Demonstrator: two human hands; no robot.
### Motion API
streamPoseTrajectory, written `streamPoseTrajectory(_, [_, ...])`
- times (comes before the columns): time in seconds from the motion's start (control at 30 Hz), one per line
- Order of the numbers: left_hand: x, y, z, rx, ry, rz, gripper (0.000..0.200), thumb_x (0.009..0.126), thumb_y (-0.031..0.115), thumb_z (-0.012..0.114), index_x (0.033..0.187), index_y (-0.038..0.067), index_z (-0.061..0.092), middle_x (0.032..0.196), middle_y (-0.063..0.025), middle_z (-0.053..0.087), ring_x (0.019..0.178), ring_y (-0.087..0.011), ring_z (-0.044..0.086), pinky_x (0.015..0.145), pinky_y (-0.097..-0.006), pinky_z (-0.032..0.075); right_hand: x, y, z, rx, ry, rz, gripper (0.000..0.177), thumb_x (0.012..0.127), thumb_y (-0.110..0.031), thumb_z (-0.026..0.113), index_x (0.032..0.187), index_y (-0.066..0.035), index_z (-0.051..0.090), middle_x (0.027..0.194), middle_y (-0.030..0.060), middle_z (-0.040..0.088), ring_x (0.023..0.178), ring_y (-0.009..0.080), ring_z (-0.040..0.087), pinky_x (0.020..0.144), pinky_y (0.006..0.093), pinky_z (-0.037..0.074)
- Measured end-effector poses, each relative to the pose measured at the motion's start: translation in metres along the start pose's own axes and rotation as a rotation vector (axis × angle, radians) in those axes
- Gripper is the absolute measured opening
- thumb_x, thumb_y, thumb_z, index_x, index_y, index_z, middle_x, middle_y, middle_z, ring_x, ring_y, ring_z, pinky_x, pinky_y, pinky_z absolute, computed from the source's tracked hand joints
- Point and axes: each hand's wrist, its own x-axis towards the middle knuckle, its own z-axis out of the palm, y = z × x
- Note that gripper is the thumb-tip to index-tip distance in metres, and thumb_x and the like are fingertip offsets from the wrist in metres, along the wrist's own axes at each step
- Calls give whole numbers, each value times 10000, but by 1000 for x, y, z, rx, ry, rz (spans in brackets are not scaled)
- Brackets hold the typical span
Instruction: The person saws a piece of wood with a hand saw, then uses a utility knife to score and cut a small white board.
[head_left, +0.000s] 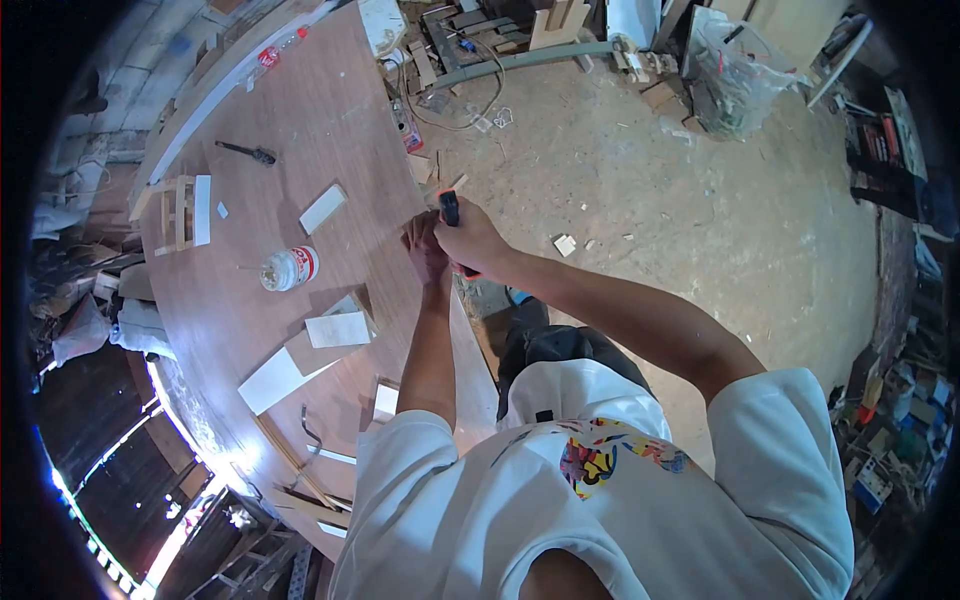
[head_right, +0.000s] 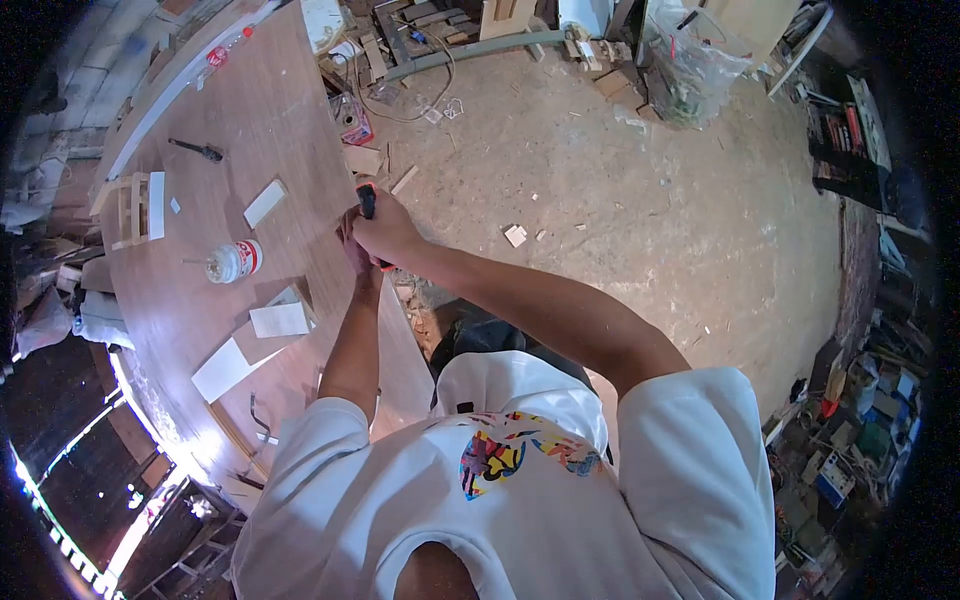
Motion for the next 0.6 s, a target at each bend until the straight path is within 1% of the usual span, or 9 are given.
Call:
streamPoseTrajectory(0.07, [1, 5, -3, 53, 65, 118, 252, 762, 249, 590, 975, 116, 576, 991, -33, 579, 1006, -227, 523, 862, -392, 350, -3, 9, -4, -27, -24, -38, 106, 800, -11, 453, 884, -50, 400, 550, 40, 432, 373, 131, 448, 327, 311, 354])
streamPoseTrajectory(0.2, [-2, 1, -3, 72, -18, 77, 277, 772, 257, 579, 1015, 126, 580, 1008, -40, 574, 1024, -237, 515, 874, -399, 348, -1, 10, 4, -77, -11, -33, 125, 806, -31, 466, 912, -50, 403, 565, 38, 438, 383, 131, 459, 333, 303, 362])
streamPoseTrajectory(0.27, [-5, -6, 3, -85, 31, -23, 310, 788, 262, 562, 1064, 121, 580, 1054, -62, 556, 1060, -249, 491, 888, -411, 345, 1, 7, 12, -110, -2, -35, 130, 804, -36, 471, 916, -50, 407, 575, 38, 443, 387, 134, 465, 336, 301, 366])
streamPoseTrajectory(0.33, [-9, -11, 3, 9, 0, -17, 337, 789, 269, 557, 1091, 119, 573, 1080, -73, 545, 1079, -254, 478, 900, -421, 341, 6, 4, 17, -178, 38, 49, 242, 812, -110, 512, 1008, 23, 461, 693, 167, 590, 511, 260, 611, 446, 385, 467])
streamPoseTrajectory(0.37, [-9, -12, 3, 101, -32, -14, 364, 790, 276, 552, 1117, 116, 566, 1105, -85, 533, 1098, -258, 465, 912, -430, 337, 6, 7, 18, -179, 35, 45, 242, 812, -110, 512, 1008, 23, 461, 693, 167, 590, 511, 260, 611, 446, 385, 467])
streamPoseTrajectory(0.43, [-13, -27, 10, 144, -3, -20, 377, 790, 280, 552, 1126, 111, 560, 1119, -87, 528, 1111, -260, 457, 920, -437, 332, -4, 17, 21, -218, -14, -135, 182, 785, -31, 497, 953, -35, 428, 637, 60, 490, 415, 136, 483, 366, 307, 384])
streamPoseTrajectory(0.53, [-20, -34, 12, 286, 23, 45, 402, 788, 280, 555, 1152, 110, 542, 1125, -91, 531, 1116, -272, 460, 937, -451, 323, -45, 7, 22, -270, 57, -251, 197, 786, -37, 509, 968, -23, 432, 650, 65, 504, 429, 130, 488, 376, 308, 390])
streamPoseTrajectory(0.57, [-21, -24, 4, 198, 3, 73, 395, 784, 269, 559, 1145, 110, 542, 1119, -95, 535, 1106, -276, 468, 938, -449, 323, -49, 10, 20, -231, 47, -164, 183, 795, -37, 507, 960, -30, 430, 642, 50, 489, 430, 131, 487, 383, 307, 394])
streamPoseTrajectory(0.6, [-21, -14, -4, 108, -18, 99, 387, 780, 257, 564, 1138, 110, 541, 1113, -98, 539, 1097, -280, 476, 938, -446, 324, -49, 12, 17, -234, 40, -162, 183, 795, -37, 507, 960, -30, 430, 642, 50, 489, 430, 131, 487, 383, 307, 394])
